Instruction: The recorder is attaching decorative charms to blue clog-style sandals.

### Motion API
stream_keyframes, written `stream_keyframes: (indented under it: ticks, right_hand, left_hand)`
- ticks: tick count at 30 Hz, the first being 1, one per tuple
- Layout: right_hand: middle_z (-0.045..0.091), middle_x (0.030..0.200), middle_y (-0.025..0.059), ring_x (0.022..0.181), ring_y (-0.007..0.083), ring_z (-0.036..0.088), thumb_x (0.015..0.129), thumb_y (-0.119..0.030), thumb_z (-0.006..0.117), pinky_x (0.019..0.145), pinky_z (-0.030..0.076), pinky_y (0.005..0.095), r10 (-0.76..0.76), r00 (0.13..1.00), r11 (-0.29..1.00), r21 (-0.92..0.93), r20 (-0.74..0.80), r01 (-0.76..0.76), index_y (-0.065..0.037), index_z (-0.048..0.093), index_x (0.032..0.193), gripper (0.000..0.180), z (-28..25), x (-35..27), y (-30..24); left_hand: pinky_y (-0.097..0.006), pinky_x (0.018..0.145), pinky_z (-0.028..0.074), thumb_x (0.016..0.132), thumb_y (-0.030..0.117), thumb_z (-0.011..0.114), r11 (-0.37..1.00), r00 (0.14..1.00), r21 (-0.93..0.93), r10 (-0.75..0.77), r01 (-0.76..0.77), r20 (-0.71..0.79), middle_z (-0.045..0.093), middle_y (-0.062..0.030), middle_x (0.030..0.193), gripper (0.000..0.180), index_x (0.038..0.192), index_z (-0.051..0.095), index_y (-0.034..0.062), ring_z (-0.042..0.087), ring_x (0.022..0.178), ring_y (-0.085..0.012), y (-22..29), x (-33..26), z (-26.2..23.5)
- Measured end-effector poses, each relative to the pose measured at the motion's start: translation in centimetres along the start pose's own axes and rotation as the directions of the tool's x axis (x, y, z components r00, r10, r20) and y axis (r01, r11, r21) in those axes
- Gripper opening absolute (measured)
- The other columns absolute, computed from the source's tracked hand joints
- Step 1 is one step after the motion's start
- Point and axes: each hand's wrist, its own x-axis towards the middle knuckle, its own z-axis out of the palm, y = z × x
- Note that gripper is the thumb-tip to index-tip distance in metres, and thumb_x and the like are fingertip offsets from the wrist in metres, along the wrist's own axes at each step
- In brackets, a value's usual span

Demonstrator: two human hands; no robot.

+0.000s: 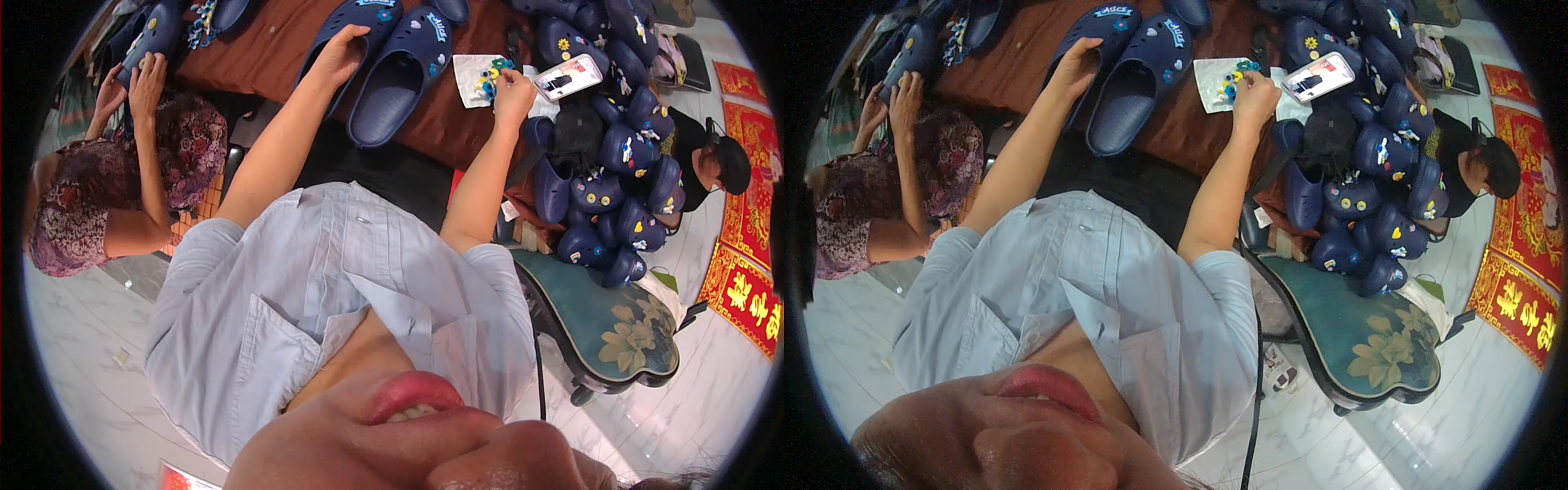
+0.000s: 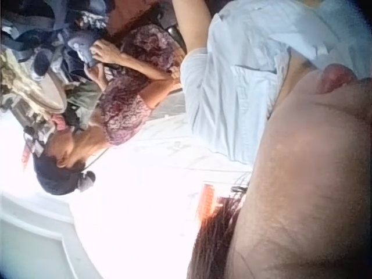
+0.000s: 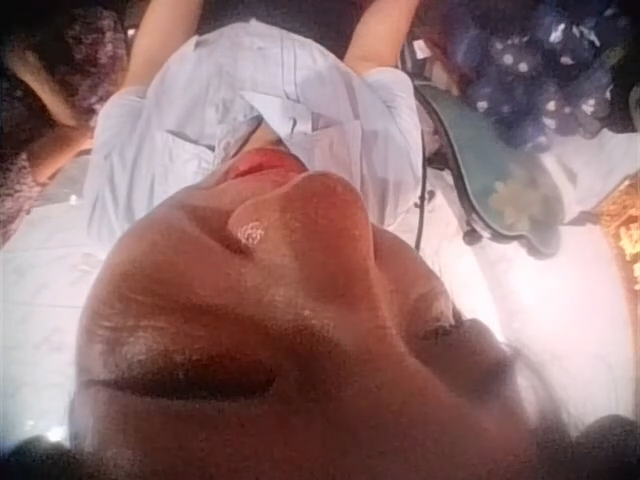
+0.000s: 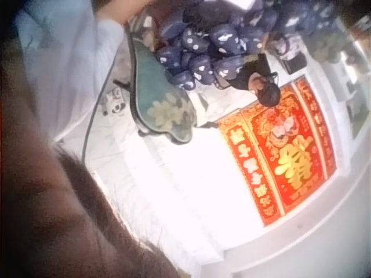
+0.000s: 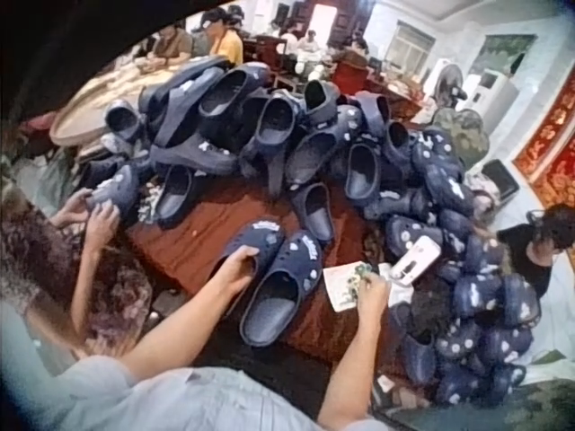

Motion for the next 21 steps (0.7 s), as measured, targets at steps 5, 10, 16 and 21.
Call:
stream_keyframes:
  ticks: [5,10,16,21]
  right_hand:
    - [0.068,0.085,0.0160,0.081,0.0372,0.062,0.069,-0.017,0.074,0.074,0.050,0.0455,0.103,0.980,0.983,-0.167,0.169,-0.075,-0.007,0.074,0.083,0.018,1.3,0.0,-1.0]
    - [0.067,0.091,0.0152,0.089,0.0365,0.060,0.069,-0.015,0.072,0.077,0.047,0.0464,0.173,0.973,0.938,-0.326,0.155,-0.115,-0.007,0.072,0.083,0.016,2.0,-0.1,-1.9]
    - [0.066,0.089,0.0147,0.088,0.0355,0.059,0.074,-0.008,0.068,0.078,0.045,0.0475,0.067,0.993,0.977,-0.206,0.095,-0.046,-0.005,0.068,0.089,0.015,1.1,0.5,-4.0]
    - [0.067,0.090,0.0169,0.088,0.0363,0.060,0.074,-0.007,0.069,0.078,0.047,0.0448,0.069,0.993,0.993,-0.103,0.096,-0.059,-0.003,0.068,0.090,0.016,0.2,1.8,-5.8]
  left_hand:
    - [-0.028,0.086,0.044,0.079,0.009,0.068,0.999,0.999,-0.035,0.032,-0.033,-0.029,0.060,-0.0009,0.092,0.016,0.093,0.061,0.0066,0.056,0.088,-0.0140,-0.2,0.2,0.2]
    - [-0.027,0.079,0.043,0.078,0.009,0.071,0.990,0.986,-0.039,0.132,-0.137,-0.100,0.058,0.0004,0.086,0.013,0.086,0.061,0.0091,0.054,0.081,-0.0124,-1.1,-0.4,1.2]
    - [-0.028,0.090,0.038,0.079,0.012,0.070,0.995,0.994,-0.037,0.093,-0.095,-0.058,0.055,0.0037,0.090,0.015,0.089,0.059,0.0115,0.050,0.091,-0.0102,-1.0,-0.2,0.3]
    - [-0.025,0.068,0.039,0.077,0.008,0.072,0.991,0.982,-0.062,0.111,-0.122,-0.152,0.054,0.0028,0.075,0.011,0.078,0.062,0.0118,0.048,0.070,-0.0099,-1.1,-1.4,3.5]
